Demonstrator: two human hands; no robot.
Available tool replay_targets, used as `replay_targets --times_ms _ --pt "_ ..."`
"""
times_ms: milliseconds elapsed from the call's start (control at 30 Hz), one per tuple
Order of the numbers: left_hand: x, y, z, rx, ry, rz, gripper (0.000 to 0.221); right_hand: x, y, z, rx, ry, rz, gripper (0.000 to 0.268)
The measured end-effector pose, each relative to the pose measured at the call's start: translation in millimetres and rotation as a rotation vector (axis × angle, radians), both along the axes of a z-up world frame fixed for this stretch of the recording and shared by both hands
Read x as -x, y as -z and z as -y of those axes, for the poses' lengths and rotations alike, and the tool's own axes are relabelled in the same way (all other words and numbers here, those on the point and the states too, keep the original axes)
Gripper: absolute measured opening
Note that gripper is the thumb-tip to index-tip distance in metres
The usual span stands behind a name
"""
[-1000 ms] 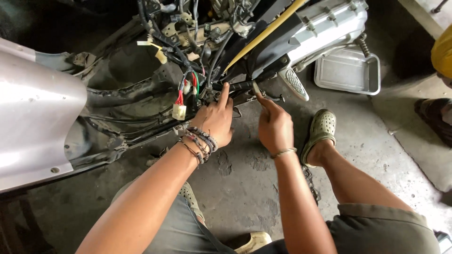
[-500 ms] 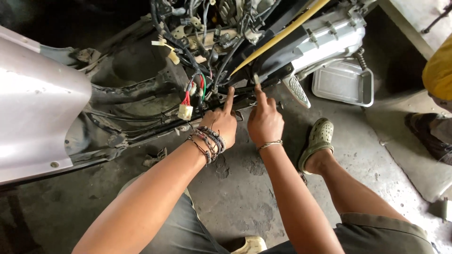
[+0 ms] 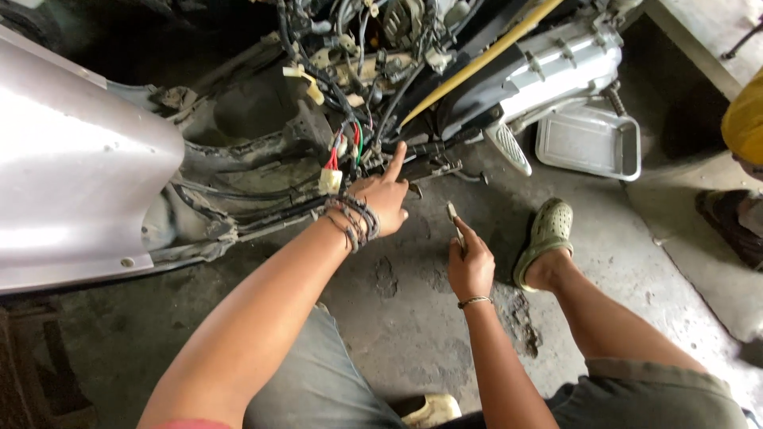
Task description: The person is working on the electrical wiring harness of a disassembled motorcycle, connecting and organizing various plugs.
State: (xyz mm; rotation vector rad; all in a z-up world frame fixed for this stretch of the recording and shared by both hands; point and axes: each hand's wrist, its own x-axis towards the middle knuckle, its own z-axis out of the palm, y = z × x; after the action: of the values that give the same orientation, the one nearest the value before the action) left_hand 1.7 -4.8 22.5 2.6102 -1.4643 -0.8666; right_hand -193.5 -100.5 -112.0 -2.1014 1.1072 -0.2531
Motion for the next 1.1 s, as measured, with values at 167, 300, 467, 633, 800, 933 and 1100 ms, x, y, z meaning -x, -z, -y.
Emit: replay_targets --times_ms 167,300,467,633,800,933,1100 --pt "7.2 7.2 0.5 -0.017 0.025 0.116 0.061 86.9 109.6 -14.0 -0.082 -0.129 -0.455 0.050" --pt "10.5 20.6 -0.6 -0.003 0.091 0.291 0.053 103.9 200.5 0.7 -0.225 -0.076 -0.520 0.050" --pt "50.1 79.5 -4.2 -0.006 0.237 0.609 0.043 46.9 62.4 -19.7 -0.247 -0.172 -0.322 0.045" --pt "86.1 146.7 -18.3 -0.092 0.597 0.521 0.042 55.7 82.2 -17.1 -0.270 -0.188 -0.228 0.041" --pt "100.8 126.8 -42.9 -0.108 0.542 0.450 0.041 56.6 130.9 -21.3 -0.247 -0.246 -0.393 0.044" --pt "82.2 135.0 -58.6 -0.133 0.471 0.473 0.040 39.1 75.0 -27.0 -0.219 -0.378 -0.399 0.044" --pt "83.1 120.1 -61.6 -0.200 0.322 0.553 0.036 -2.4 32.2 27.5 0.190 -0.580 -0.615 0.042"
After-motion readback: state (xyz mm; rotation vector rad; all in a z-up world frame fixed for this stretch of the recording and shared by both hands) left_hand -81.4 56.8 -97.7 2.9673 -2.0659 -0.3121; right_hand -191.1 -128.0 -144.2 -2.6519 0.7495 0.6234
